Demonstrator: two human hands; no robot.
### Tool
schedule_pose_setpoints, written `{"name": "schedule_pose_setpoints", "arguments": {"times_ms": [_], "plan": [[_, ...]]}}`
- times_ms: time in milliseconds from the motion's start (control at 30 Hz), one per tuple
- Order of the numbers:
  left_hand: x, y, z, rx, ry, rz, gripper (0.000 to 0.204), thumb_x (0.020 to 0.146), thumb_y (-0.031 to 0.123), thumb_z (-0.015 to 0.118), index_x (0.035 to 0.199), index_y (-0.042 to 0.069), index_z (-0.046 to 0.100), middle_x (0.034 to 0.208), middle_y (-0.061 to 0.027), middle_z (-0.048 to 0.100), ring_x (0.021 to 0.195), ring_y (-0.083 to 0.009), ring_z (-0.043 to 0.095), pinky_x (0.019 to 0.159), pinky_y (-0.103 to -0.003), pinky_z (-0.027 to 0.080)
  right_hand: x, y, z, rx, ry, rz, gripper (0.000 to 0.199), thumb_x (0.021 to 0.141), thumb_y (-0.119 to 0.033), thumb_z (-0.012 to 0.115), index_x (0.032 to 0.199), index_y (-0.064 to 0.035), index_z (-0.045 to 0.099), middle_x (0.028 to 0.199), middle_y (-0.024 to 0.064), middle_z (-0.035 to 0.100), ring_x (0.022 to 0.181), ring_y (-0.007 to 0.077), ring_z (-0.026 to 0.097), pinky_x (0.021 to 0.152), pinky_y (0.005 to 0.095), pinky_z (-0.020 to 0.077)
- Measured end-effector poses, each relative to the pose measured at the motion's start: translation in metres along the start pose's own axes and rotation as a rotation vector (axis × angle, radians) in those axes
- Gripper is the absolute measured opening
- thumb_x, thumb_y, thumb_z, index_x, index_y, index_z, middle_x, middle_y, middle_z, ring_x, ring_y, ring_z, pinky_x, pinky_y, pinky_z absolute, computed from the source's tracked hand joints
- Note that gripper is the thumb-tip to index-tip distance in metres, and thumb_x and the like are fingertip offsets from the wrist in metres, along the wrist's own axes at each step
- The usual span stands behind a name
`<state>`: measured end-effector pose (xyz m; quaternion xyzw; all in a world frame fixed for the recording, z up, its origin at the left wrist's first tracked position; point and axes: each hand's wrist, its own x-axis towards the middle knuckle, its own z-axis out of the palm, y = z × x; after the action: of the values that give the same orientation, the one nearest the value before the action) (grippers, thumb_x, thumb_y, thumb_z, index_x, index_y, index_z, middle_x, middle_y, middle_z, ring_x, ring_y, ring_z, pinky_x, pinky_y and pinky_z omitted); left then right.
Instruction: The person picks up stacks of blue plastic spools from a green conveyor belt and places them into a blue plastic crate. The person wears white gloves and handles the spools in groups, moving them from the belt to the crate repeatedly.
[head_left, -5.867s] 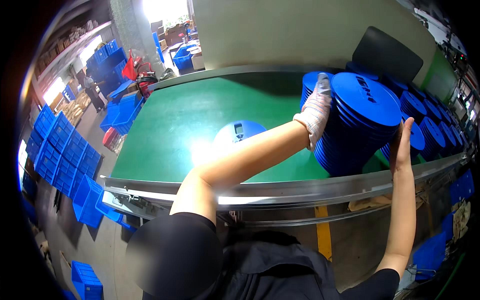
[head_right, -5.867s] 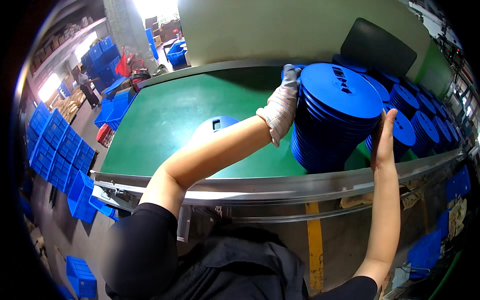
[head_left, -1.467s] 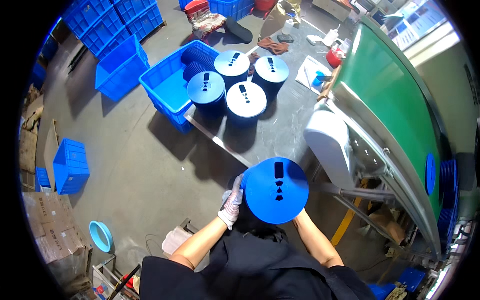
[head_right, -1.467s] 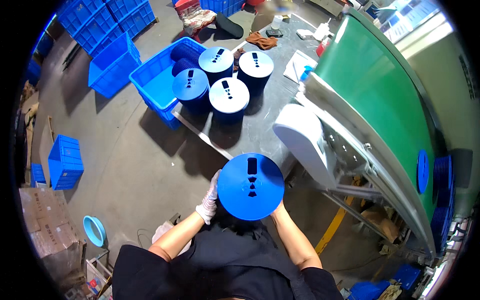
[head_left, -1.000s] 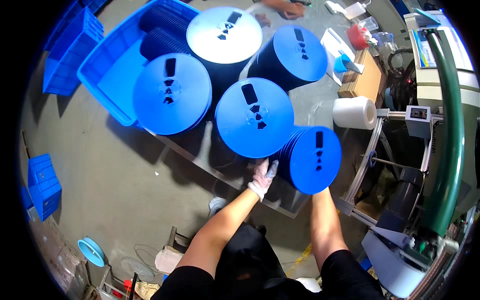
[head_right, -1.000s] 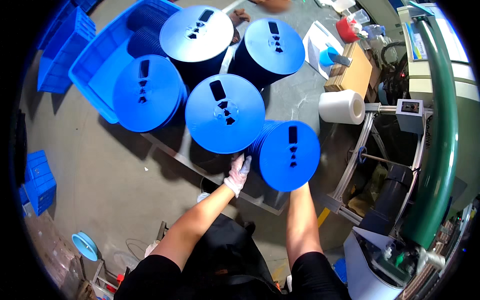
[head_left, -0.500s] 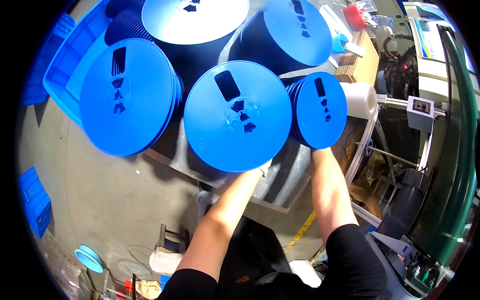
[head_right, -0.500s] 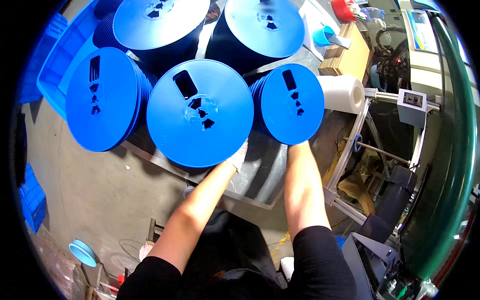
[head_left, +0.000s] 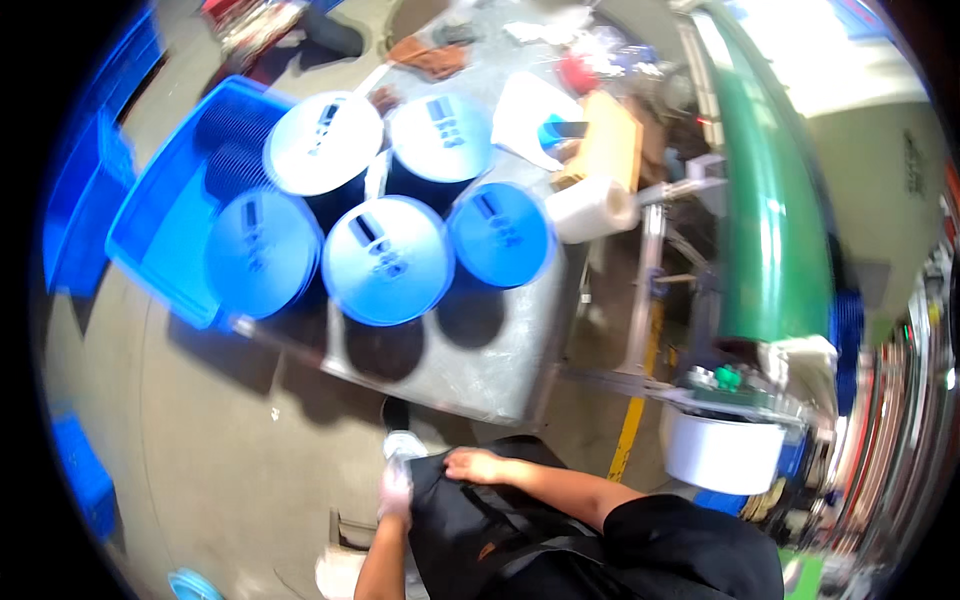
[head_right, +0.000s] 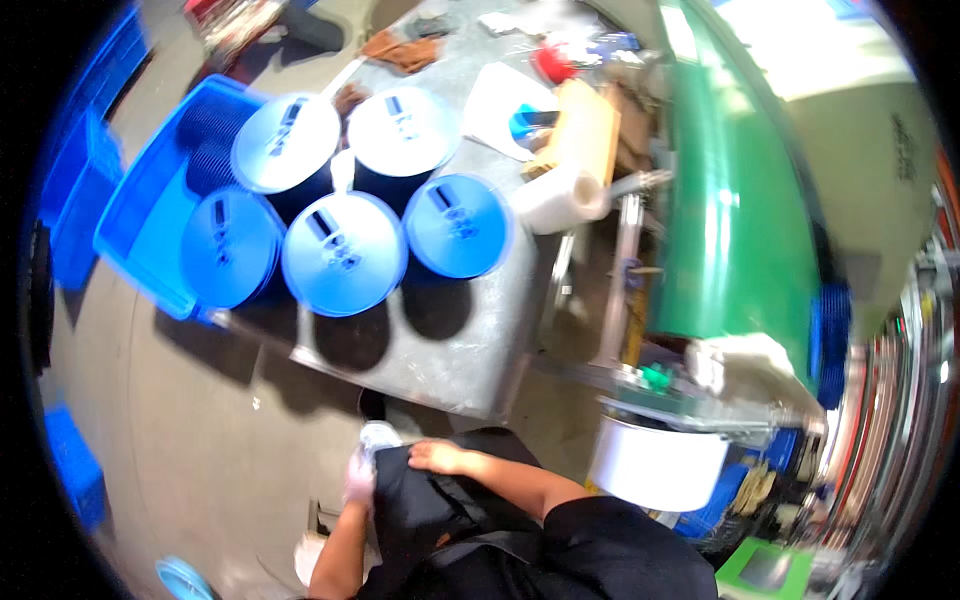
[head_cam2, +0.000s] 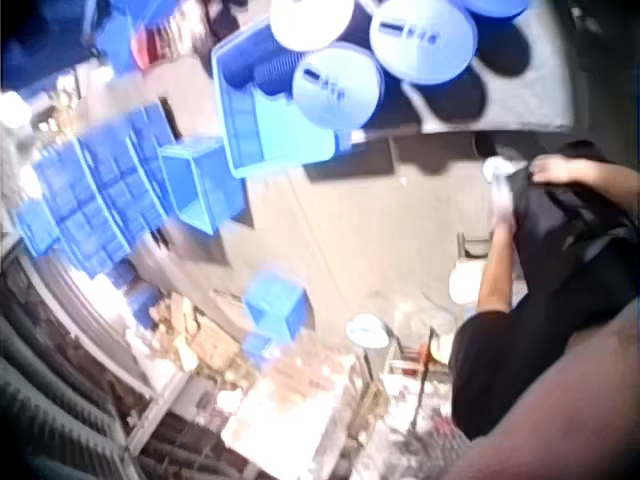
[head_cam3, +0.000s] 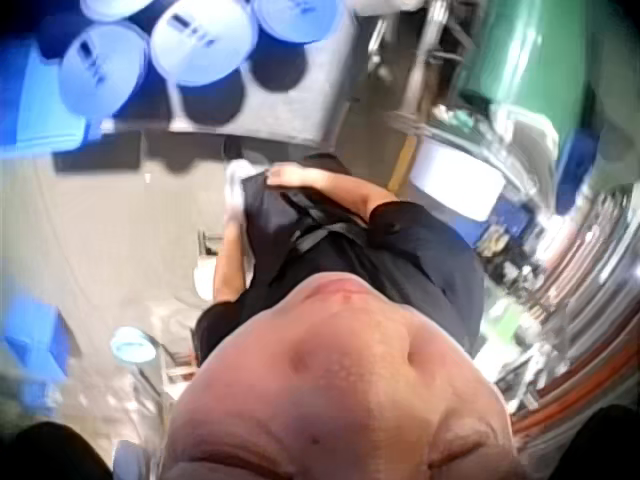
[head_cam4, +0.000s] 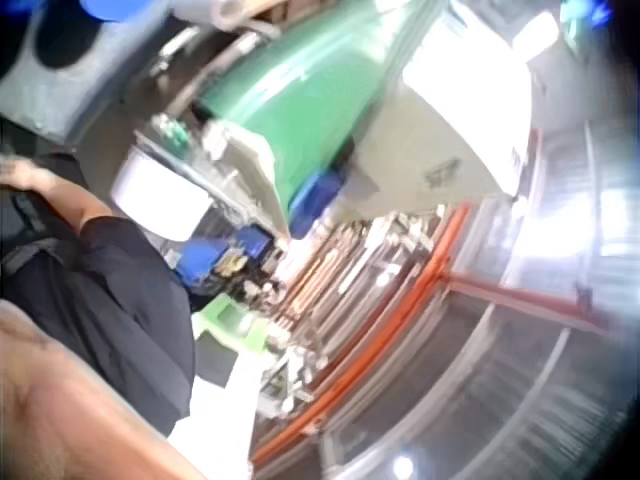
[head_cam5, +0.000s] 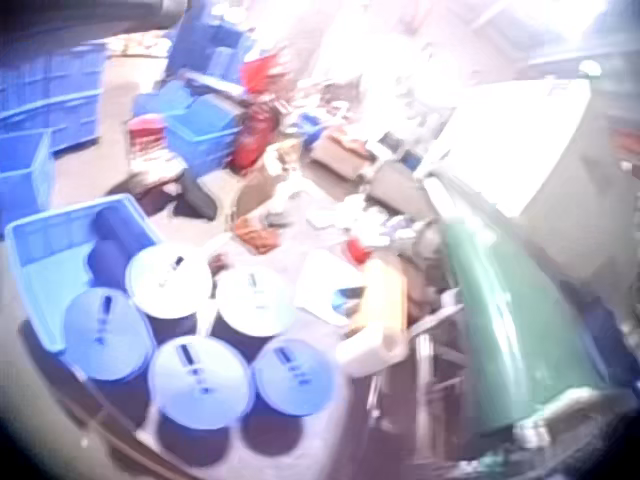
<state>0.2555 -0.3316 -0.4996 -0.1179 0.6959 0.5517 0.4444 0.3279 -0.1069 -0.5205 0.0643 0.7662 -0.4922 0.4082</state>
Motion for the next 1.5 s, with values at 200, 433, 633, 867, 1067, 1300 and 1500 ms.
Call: {"name": "schedule_pose_setpoints", "arguments": {"times_ms": [200,433,633,867,1067,1300,1500], "plan": [[-0.047,-0.162,-0.086,0.257,0.417,-0.185,0.043,0.093,0.027,0.044,0.125,0.000,0.047,0.123,-0.0164,0.053,0.104,-0.0267,0.056,0.090,-0.035,0.044,-0.106,-0.049,-0.029,0.253,-0.008,-0.155,0.047,0.088,-0.036,0.052,0.124,-0.0048,0.050,0.121,0.0134,0.056,0.113,0.0258,0.052,0.096,0.0341,0.0386],[-0.044,-0.117,0.092,0.822,0.203,0.063,0.044,0.091,0.031,0.045,0.125,0.003,0.048,0.112,-0.0167,0.059,0.096,-0.0283,0.059,0.085,-0.034,0.045,-0.325,0.082,-0.056,0.112,0.527,0.005,0.050,0.089,-0.041,0.050,0.124,-0.0060,0.050,0.123,0.0129,0.055,0.115,0.0281,0.051,0.097,0.0353,0.0394],[-0.109,0.057,0.329,0.644,-0.243,0.266,0.047,0.089,0.037,0.051,0.128,0.011,0.047,0.100,-0.0158,0.062,0.075,-0.0227,0.058,0.072,-0.033,0.048,-0.535,0.129,-0.049,0.487,0.749,0.167,0.041,0.092,-0.035,0.050,0.123,-0.0095,0.053,0.124,0.0090,0.055,0.117,0.0222,0.049,0.098,0.0316,0.0372],[-0.324,0.293,0.509,0.522,-1.301,0.574,0.059,0.090,0.036,0.053,0.133,0.000,0.039,0.126,-0.0129,0.051,0.118,-0.0209,0.046,0.100,-0.035,0.035,-0.693,0.096,-0.113,0.826,0.988,-0.492,0.038,0.093,-0.024,0.051,0.126,-0.0039,0.050,0.119,0.0091,0.056,0.111,0.0175,0.053,0.097,0.0308,0.0391],[-0.376,0.437,0.565,0.863,-1.169,1.017,0.053,0.088,0.032,0.057,0.133,0.009,0.043,0.127,-0.0141,0.052,0.116,-0.0247,0.050,0.097,-0.036,0.039,-0.791,0.034,-0.231,0.397,1.276,-0.794,0.035,0.092,-0.020,0.053,0.122,-0.0025,0.053,0.109,0.0077,0.061,0.107,0.0159,0.054,0.093,0.0308,0.0413],[-0.288,0.519,0.662,1.758,-0.226,1.299,0.095,0.070,0.051,0.068,0.143,0.014,0.020,0.138,-0.0245,0.033,0.129,-0.0444,0.028,0.106,-0.045,0.028,-0.791,0.071,-0.411,-0.206,1.340,0.132,0.078,0.081,-0.056,0.051,0.133,-0.0001,0.035,0.124,0.0256,0.051,0.119,0.0405,0.045,0.103,0.0444,0.0321],[-0.266,0.518,0.679,1.586,-0.359,1.229,0.101,0.062,0.038,0.079,0.142,0.012,0.022,0.130,-0.0243,0.040,0.122,-0.0394,0.038,0.100,-0.040,0.036,-0.765,0.049,-0.414,-0.062,1.093,0.126,0.088,0.082,-0.053,0.056,0.143,-0.0035,0.016,0.147,0.0256,0.013,0.138,0.0378,0.009,0.111,0.0434,0.0124]]}}
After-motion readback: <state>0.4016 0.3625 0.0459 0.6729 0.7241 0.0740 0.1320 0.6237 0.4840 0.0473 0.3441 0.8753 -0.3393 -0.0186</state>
